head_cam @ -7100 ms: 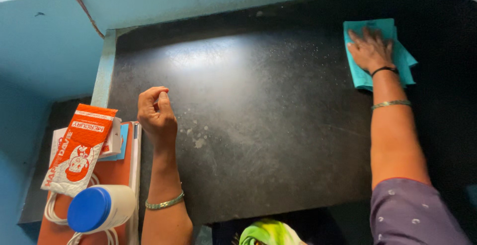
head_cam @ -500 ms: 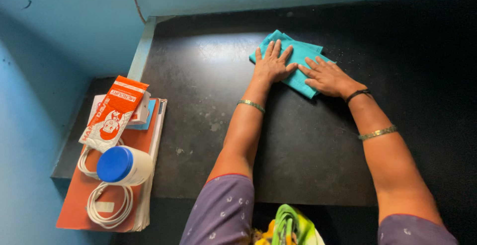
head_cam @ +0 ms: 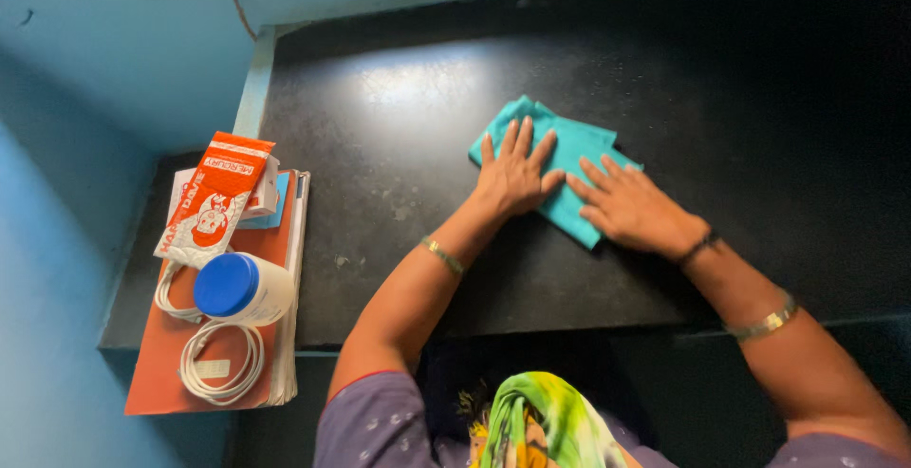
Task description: The person gathers several items including a notebook, boxes, cables, and a jar onto one side of a dark countertop. They then wipe the remaining surface with a blue cloth. Finally, they return the items to their original positions.
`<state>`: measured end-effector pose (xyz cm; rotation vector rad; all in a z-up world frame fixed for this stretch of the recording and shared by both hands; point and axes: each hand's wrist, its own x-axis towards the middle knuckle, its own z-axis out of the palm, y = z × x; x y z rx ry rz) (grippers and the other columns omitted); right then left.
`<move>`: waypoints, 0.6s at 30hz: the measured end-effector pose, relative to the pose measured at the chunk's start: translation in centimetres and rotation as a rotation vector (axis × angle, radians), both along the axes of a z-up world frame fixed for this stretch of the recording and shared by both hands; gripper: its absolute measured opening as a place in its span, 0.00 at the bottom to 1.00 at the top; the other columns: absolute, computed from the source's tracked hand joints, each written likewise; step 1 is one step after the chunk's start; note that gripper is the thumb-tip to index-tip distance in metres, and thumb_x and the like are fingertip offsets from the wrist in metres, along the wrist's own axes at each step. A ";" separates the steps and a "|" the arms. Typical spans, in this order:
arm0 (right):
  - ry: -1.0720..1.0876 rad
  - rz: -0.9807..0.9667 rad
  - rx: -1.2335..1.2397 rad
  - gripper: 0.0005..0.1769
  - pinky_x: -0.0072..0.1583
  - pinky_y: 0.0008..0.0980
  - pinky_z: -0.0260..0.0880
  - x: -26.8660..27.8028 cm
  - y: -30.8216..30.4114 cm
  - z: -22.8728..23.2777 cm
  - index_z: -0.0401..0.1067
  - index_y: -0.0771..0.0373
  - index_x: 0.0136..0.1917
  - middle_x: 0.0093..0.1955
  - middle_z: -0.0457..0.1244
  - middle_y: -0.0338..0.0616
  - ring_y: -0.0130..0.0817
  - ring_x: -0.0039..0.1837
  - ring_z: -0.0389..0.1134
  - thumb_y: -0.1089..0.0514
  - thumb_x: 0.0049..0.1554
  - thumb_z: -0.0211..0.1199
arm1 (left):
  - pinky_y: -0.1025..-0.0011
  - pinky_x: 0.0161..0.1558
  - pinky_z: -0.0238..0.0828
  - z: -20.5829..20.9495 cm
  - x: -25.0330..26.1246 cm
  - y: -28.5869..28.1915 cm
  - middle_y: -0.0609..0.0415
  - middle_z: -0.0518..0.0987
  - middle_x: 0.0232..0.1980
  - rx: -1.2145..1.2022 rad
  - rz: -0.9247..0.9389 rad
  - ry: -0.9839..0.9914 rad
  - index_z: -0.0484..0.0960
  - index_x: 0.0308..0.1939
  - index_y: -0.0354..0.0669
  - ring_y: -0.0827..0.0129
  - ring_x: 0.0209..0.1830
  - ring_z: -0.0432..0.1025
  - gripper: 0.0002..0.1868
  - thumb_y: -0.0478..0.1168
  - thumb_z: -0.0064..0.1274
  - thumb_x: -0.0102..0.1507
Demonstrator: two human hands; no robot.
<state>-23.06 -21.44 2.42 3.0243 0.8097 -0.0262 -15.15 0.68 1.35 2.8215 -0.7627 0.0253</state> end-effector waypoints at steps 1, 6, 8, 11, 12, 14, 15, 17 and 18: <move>-0.041 0.016 0.019 0.35 0.72 0.57 0.53 -2.3 -0.2 0.4 0.53 0.52 0.79 0.82 0.47 0.54 0.59 0.79 0.49 0.40 0.63 0.46 | 0.33 0.74 0.27 0.3 -1.7 -0.1 0.39 0.45 0.84 0.000 -0.033 0.007 0.54 0.80 0.58 0.46 0.84 0.36 0.41 0.67 0.38 0.66; -0.073 0.001 -0.021 0.34 0.71 0.56 0.55 -12.3 -1.2 1.6 0.54 0.52 0.77 0.79 0.49 0.56 0.58 0.78 0.50 0.38 0.62 0.44 | 0.30 0.72 0.25 1.2 -8.7 -1.4 0.33 0.41 0.82 0.045 -0.230 0.118 0.51 0.80 0.53 0.40 0.83 0.32 0.45 0.70 0.40 0.65; -0.039 -0.064 -0.066 0.37 0.71 0.57 0.53 -14.5 -2.4 1.5 0.53 0.50 0.79 0.80 0.48 0.55 0.58 0.78 0.48 0.36 0.61 0.44 | 0.28 0.70 0.25 1.3 -10.0 -3.0 0.32 0.40 0.82 0.088 -0.308 0.113 0.51 0.80 0.54 0.39 0.82 0.31 0.46 0.70 0.39 0.64; 0.001 -0.167 -0.149 0.39 0.73 0.56 0.50 -15.6 -5.4 0.7 0.51 0.49 0.81 0.81 0.46 0.53 0.56 0.80 0.45 0.35 0.61 0.42 | 0.26 0.70 0.26 1.1 -9.6 -7.0 0.34 0.40 0.82 0.099 -0.402 0.095 0.50 0.80 0.56 0.39 0.82 0.32 0.46 0.72 0.35 0.64; 0.014 -0.201 -0.181 0.39 0.73 0.55 0.49 -15.7 -6.5 0.3 0.50 0.49 0.82 0.81 0.45 0.53 0.55 0.81 0.44 0.35 0.62 0.41 | 0.26 0.70 0.26 0.9 -9.2 -8.5 0.34 0.41 0.82 0.092 -0.429 0.089 0.50 0.80 0.57 0.39 0.82 0.32 0.46 0.73 0.34 0.64; 0.075 -0.316 -0.165 0.39 0.74 0.56 0.45 -14.8 -9.0 -0.6 0.48 0.46 0.82 0.84 0.41 0.50 0.54 0.83 0.40 0.34 0.62 0.39 | 0.27 0.71 0.30 0.5 -7.8 -11.5 0.36 0.42 0.83 0.106 -0.464 0.044 0.51 0.81 0.59 0.42 0.83 0.35 0.46 0.74 0.32 0.64; 0.104 -0.375 -0.156 0.39 0.74 0.56 0.42 -14.2 -10.3 -1.1 0.47 0.45 0.83 0.86 0.40 0.49 0.54 0.84 0.38 0.33 0.62 0.39 | 0.27 0.72 0.31 0.5 -6.9 -13.0 0.37 0.43 0.84 0.113 -0.483 0.021 0.51 0.81 0.60 0.43 0.84 0.36 0.46 0.75 0.32 0.64; 0.059 -0.437 -0.130 0.38 0.75 0.55 0.42 -13.5 -12.6 -2.0 0.48 0.44 0.81 0.85 0.40 0.47 0.51 0.83 0.37 0.33 0.61 0.38 | 0.28 0.71 0.31 0.5 -4.9 -16.0 0.39 0.43 0.83 0.148 -0.522 0.044 0.50 0.80 0.62 0.43 0.83 0.35 0.46 0.75 0.31 0.63; 0.035 -0.464 -0.119 0.38 0.76 0.55 0.42 -13.0 -13.6 -2.5 0.48 0.44 0.81 0.84 0.40 0.46 0.49 0.83 0.37 0.33 0.61 0.38 | 0.28 0.71 0.30 0.5 -3.9 -17.3 0.40 0.43 0.83 0.164 -0.538 0.054 0.50 0.80 0.63 0.44 0.83 0.35 0.46 0.75 0.31 0.63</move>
